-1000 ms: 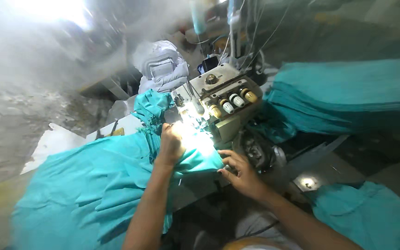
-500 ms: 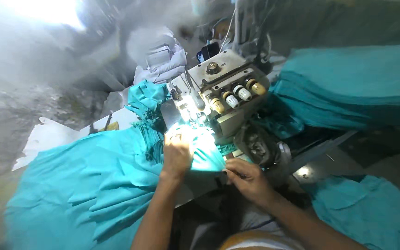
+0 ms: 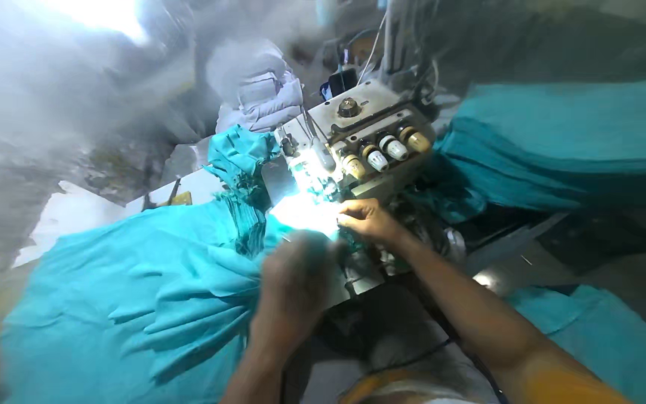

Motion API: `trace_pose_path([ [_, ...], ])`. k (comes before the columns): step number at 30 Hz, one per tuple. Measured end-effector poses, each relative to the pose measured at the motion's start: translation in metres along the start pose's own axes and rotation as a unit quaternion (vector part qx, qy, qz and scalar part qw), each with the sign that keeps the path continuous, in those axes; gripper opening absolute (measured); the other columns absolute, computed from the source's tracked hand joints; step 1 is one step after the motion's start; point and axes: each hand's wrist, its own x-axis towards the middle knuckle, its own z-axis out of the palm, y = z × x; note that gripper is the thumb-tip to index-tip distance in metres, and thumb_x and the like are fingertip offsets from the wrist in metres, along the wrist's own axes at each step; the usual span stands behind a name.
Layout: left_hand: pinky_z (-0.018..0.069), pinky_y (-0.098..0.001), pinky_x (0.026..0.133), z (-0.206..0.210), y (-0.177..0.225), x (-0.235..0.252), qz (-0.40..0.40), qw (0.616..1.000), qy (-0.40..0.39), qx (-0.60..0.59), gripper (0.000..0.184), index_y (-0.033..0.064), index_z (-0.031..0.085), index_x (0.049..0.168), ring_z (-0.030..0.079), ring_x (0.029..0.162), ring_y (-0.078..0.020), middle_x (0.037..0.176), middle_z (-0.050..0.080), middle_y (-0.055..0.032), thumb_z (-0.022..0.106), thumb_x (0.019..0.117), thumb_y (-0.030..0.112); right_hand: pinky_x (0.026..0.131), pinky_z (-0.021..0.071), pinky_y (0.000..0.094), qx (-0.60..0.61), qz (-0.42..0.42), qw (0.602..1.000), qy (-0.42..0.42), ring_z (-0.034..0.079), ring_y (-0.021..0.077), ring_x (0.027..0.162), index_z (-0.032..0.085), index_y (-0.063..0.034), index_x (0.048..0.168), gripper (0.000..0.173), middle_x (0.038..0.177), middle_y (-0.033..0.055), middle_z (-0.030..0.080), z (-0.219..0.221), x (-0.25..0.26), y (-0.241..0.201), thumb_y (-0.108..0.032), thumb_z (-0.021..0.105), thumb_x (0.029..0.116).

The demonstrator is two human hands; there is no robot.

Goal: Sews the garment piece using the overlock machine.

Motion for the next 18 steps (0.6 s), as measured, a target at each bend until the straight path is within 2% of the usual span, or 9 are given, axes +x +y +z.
trace_pose_path([
  [2,0.0537,-0.0215,0.064,0.021,0.014,-0.023,0.022,0.997,-0.073,-0.010,0.013,0.0042,0.070,0.087,0.064,0.068,-0.0099,0.074,0.067,-0.0056,0.068,0.0934,0.015,0.059,0.0459,0.0117,-0.027,0.017,0.998,-0.045,0.051,-0.0068,0.061,0.070,0.0046,0.106,0.017,0.081,0.0000,0.065,-0.008,-0.004,-0.001,-0.008,0.062,0.0969],
  [4,0.0538,-0.0423,0.079,0.040,0.008,-0.040,0.036,0.993,-0.094,0.057,0.010,0.0110,0.074,0.082,0.068,0.088,-0.0264,0.093,0.071,-0.0121,0.074,0.0868,0.020,0.059,0.0464,0.0172,-0.098,0.063,0.988,-0.099,0.051,-0.0006,0.062,0.067,0.0004,0.122,0.026,0.085,0.0045,0.065,-0.017,-0.009,-0.014,-0.014,0.060,0.1013],
  [6,0.0380,-0.0718,0.099,0.047,-0.007,-0.045,0.017,0.986,-0.118,0.114,0.011,0.0153,0.075,0.080,0.056,0.127,-0.0493,0.134,0.062,-0.0265,0.079,0.0815,0.026,0.073,0.0531,0.0304,-0.167,0.098,0.971,-0.142,0.062,0.0106,0.078,0.063,-0.0080,0.137,0.036,0.102,0.0118,0.070,-0.029,-0.013,-0.031,-0.019,0.058,0.1034],
  [7,0.0283,-0.0808,0.101,0.049,-0.015,-0.045,0.005,0.983,-0.134,0.126,0.013,0.0146,0.076,0.080,0.049,0.133,-0.0561,0.142,0.055,-0.0310,0.081,0.0799,0.027,0.079,0.0545,0.0350,-0.176,0.103,0.969,-0.139,0.066,0.0147,0.083,0.062,-0.0098,0.140,0.038,0.108,0.0143,0.072,-0.036,-0.017,-0.040,-0.017,0.058,0.1036],
  [8,0.0232,-0.0849,0.100,0.052,-0.022,-0.046,-0.005,0.979,-0.148,0.138,0.014,0.0139,0.077,0.079,0.046,0.134,-0.0584,0.146,0.052,-0.0326,0.082,0.0793,0.027,0.069,0.0534,0.0317,-0.168,0.098,0.974,-0.112,0.063,0.0126,0.073,0.062,-0.0110,0.140,0.038,0.099,0.0126,0.072,-0.042,-0.023,-0.047,-0.013,0.057,0.1034],
  [10,0.0221,-0.0868,0.098,0.059,-0.029,-0.048,-0.003,0.976,-0.146,0.160,0.014,0.0136,0.077,0.079,0.047,0.134,-0.0574,0.147,0.051,-0.0312,0.083,0.0778,0.026,0.051,0.0508,0.0204,-0.131,0.065,0.989,-0.021,0.057,0.0035,0.055,0.065,-0.0090,0.135,0.034,0.081,0.0046,0.068,-0.060,-0.037,-0.060,-0.007,0.056,0.1020],
  [12,0.0222,-0.0865,0.098,0.062,-0.029,-0.049,-0.002,0.977,-0.137,0.164,0.012,0.0137,0.078,0.079,0.047,0.135,-0.0560,0.147,0.052,-0.0298,0.083,0.0764,0.024,0.059,0.0588,0.0216,-0.133,0.022,0.988,0.070,0.065,0.0040,0.063,0.067,-0.0018,0.120,0.024,0.084,0.0037,0.070,-0.078,-0.051,-0.070,-0.003,0.055,0.0998],
  [14,0.0214,-0.0865,0.099,0.064,-0.027,-0.051,-0.008,0.978,-0.133,0.162,0.010,0.0132,0.079,0.080,0.046,0.136,-0.0567,0.147,0.051,-0.0305,0.083,0.0767,0.021,0.068,0.0628,0.0265,-0.183,0.048,0.976,0.109,0.071,0.0089,0.073,0.068,0.0011,0.109,0.015,0.088,0.0071,0.072,-0.085,-0.063,-0.074,-0.004,0.058,0.1005],
  [18,0.0210,-0.0859,0.100,0.064,-0.026,-0.048,-0.011,0.978,-0.130,0.160,0.012,0.0125,0.079,0.081,0.046,0.135,-0.0581,0.147,0.051,-0.0321,0.084,0.0770,0.022,0.087,0.0551,0.0451,-0.331,0.099,0.938,0.017,0.070,0.0289,0.093,0.071,0.0053,0.112,0.025,0.102,0.0206,0.072,-0.073,-0.081,-0.064,-0.005,0.051,0.1031],
])
